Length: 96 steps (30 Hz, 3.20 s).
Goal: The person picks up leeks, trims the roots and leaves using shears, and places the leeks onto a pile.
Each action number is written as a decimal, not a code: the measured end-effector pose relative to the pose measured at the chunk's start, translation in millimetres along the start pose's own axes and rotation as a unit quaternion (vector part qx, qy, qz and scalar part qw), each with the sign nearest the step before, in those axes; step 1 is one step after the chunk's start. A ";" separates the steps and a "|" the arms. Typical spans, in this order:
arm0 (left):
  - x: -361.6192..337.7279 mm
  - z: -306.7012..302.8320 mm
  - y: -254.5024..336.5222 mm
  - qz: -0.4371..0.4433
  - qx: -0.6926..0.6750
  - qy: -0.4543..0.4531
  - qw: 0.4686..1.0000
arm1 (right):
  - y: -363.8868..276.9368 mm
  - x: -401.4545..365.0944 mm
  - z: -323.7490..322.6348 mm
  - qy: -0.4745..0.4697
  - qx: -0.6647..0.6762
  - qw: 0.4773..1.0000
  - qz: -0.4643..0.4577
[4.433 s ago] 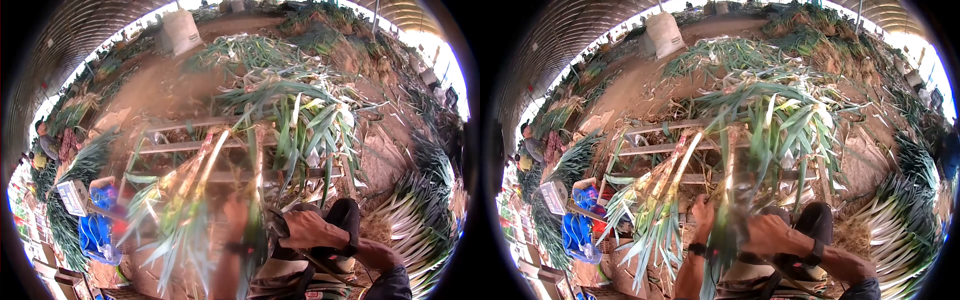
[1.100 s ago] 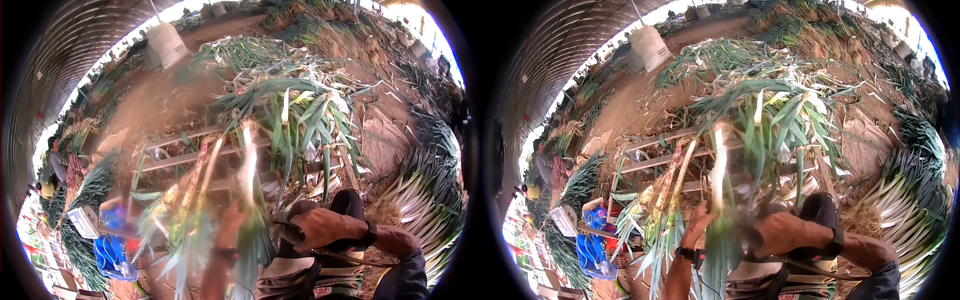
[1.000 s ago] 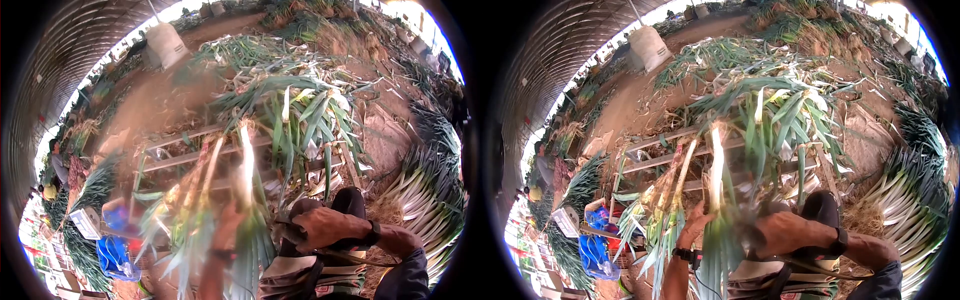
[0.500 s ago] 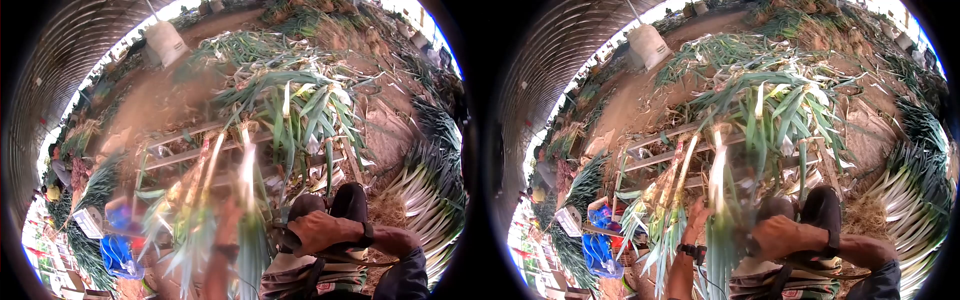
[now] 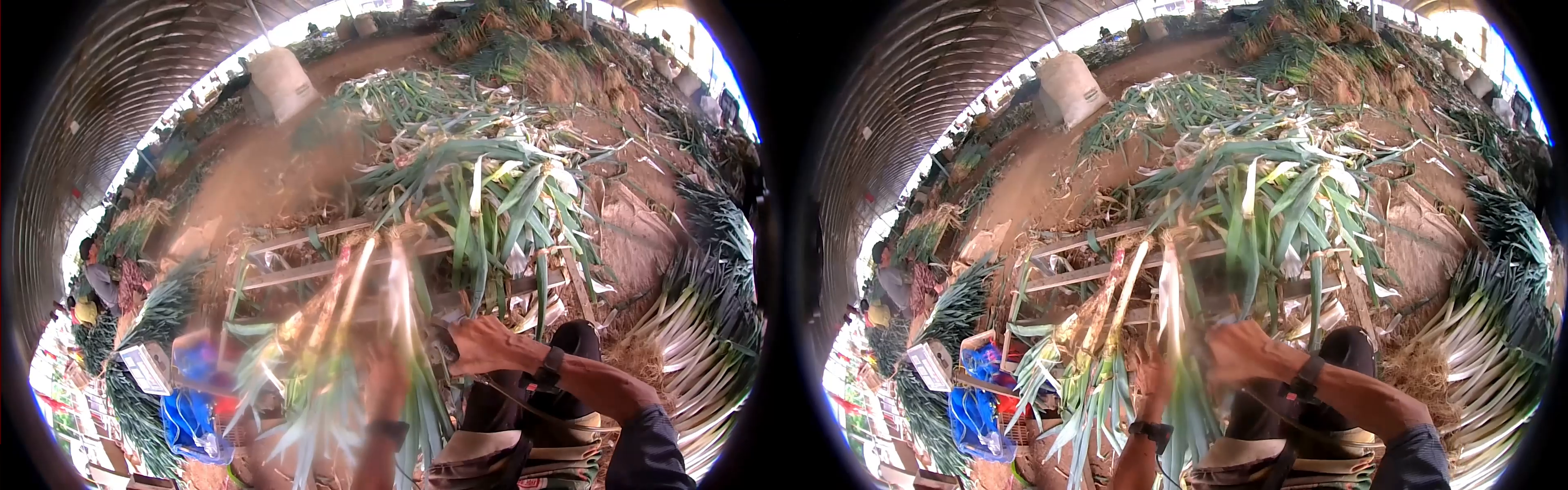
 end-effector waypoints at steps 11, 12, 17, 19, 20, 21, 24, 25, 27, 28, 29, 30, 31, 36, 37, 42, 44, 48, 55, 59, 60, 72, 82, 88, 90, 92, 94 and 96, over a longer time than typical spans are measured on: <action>12.3 54.6 5.7 -0.143 -0.002 -0.186 0.972 | 42.9 57.6 -2.1 0.031 -0.036 0.998 0.050; 18.4 50.4 8.8 -0.115 -0.002 -0.195 0.974 | 44.8 59.0 -3.6 0.025 -0.024 0.997 0.063; 35.1 57.9 -11.2 -0.060 -0.185 -0.153 0.969 | 8.3 15.6 -23.7 0.011 0.070 0.997 0.030; 35.2 27.8 -4.5 -0.030 -0.235 -0.118 0.964 | -9.0 -9.3 -25.7 -0.033 0.104 0.994 0.022; 36.3 14.7 -0.6 -0.011 -0.238 -0.110 0.965 | -18.9 -23.7 -24.0 -0.048 0.113 0.992 0.015; 38.2 18.2 -5.8 -0.044 -0.222 -0.129 0.965 | -26.1 -36.2 -21.2 -0.063 0.123 0.990 0.007; 32.9 27.5 -16.0 -0.013 -0.325 -0.160 0.932 | -33.8 -61.2 -26.2 -0.042 0.050 0.998 -0.025; 32.0 28.0 -10.3 -0.023 -0.316 -0.181 0.931 | -33.8 -66.9 -30.1 -0.012 0.058 0.998 -0.021; 31.6 23.9 8.6 -0.044 -0.296 -0.220 0.929 | -33.0 -76.3 -35.9 0.014 0.018 1.000 0.005; 30.3 22.1 18.2 -0.056 -0.286 -0.238 0.926 | -32.1 -78.9 -39.7 0.025 -0.003 1.000 0.015; 25.6 23.8 24.9 -0.071 -0.277 -0.256 0.923 | -31.9 -80.6 -41.6 0.029 0.001 0.999 0.016; 17.4 26.4 28.9 -0.087 -0.268 -0.274 0.920 | -31.7 -81.7 -42.7 0.033 0.006 0.999 0.016; 11.7 17.8 39.7 -0.039 -0.307 -0.203 0.929 | -32.2 -80.7 -44.1 0.036 0.012 0.999 0.014; -18.0 93.5 67.1 0.160 -0.249 -0.198 0.934 | -29.2 -68.5 -38.0 0.001 0.044 0.997 0.058; -25.8 92.5 69.6 0.172 -0.274 -0.196 0.926 | -26.3 -65.4 -32.7 -0.004 0.048 0.998 0.049; -49.3 75.8 32.8 -0.047 -0.593 -0.212 0.775 | -30.7 -52.9 -22.1 -0.005 0.040 0.999 0.024; -14.6 24.5 -4.8 -0.051 -0.385 -0.143 0.910 | -32.8 -50.4 -20.6 0.013 0.040 0.999 0.013; 13.1 -48.1 -62.0 -0.039 0.012 0.006 0.999 | -45.2 -41.3 -7.8 -0.005 0.086 0.995 -0.048; 13.1 -29.4 -80.3 -0.089 0.134 -0.064 0.985 | -57.0 -33.4 23.7 -0.011 0.096 0.994 -0.042; 15.9 -22.7 -73.3 -0.071 0.069 -0.049 0.994 | -56.0 -33.6 19.8 0.015 0.123 0.992 -0.037; 12.2 -16.6 -71.7 -0.083 0.044 -0.090 0.991 | -55.4 -34.2 19.3 0.021 0.131 0.990 -0.037; -64.6 24.9 -16.5 0.074 -0.176 -0.088 0.978 | -44.6 -34.1 57.9 -0.070 0.129 0.989 -0.022; -65.6 36.0 -23.3 0.109 -0.269 -0.105 0.951 | -50.1 -30.1 77.5 -0.120 0.105 0.987 0.012; -71.7 34.6 -15.2 0.211 -0.161 -0.099 0.959 | -40.6 -18.1 86.3 -0.128 0.066 0.989 0.028; -67.1 25.9 -8.1 0.208 -0.130 -0.101 0.964 | -43.7 -9.3 77.3 -0.135 0.043 0.989 0.041; -60.1 16.6 0.3 0.190 -0.120 -0.082 0.971 | -34.1 -6.4 81.9 -0.118 0.049 0.991 0.030; -56.0 15.0 2.0 0.167 -0.100 -0.090 0.977 | -12.0 -3.9 96.8 -0.078 0.076 0.994 0.006; -55.8 22.8 -4.0 0.148 -0.059 -0.136 0.978 | -29.3 5.4 72.0 -0.054 0.077 0.995 0.017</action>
Point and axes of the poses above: each hand's wrist, its own x-axis towards the middle knuckle, its own z-axis out of the palm, y = z × x, the point moved 8 cm from there along x, towards the middle knuckle, and after that the axes turned 11 degrees about -z, right-handed, at the moved point
